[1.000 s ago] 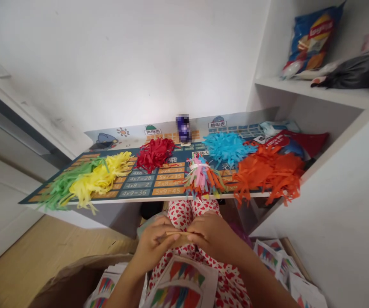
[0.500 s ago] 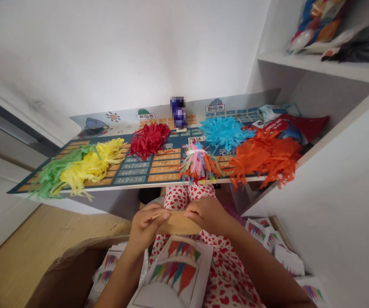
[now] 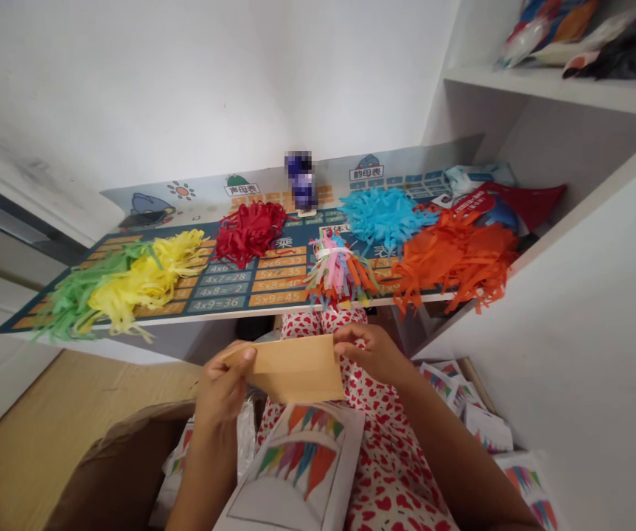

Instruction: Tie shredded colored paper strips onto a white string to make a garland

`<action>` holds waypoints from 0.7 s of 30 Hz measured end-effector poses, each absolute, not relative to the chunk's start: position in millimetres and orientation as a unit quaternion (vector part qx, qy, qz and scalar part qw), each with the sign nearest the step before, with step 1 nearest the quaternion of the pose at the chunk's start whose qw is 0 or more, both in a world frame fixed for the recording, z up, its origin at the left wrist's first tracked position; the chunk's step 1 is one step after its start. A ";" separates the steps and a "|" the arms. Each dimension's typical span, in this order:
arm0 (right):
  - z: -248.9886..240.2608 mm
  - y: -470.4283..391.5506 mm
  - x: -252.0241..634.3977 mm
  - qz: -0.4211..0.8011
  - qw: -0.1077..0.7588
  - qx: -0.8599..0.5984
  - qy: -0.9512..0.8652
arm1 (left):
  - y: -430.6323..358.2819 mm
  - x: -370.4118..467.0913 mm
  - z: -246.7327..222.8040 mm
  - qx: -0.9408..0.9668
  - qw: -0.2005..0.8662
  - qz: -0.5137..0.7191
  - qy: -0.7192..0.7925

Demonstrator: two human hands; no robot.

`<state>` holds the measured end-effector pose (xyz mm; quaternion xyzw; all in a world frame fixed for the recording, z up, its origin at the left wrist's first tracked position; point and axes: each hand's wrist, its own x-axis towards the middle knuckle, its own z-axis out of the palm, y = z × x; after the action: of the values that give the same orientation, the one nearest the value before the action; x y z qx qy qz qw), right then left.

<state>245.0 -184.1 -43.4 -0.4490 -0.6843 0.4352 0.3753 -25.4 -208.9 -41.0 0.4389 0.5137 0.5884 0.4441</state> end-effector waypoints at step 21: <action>-38.3 -208.8 226.1 0.438 0.489 -0.518 -0.549 | -238.0 -23.8 -30.0 0.467 0.439 0.592 0.488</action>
<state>226.1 -208.8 -38.3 -0.5179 -0.5489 0.4378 0.4887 -23.8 -238.0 -30.0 0.4669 0.4880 0.5925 0.4393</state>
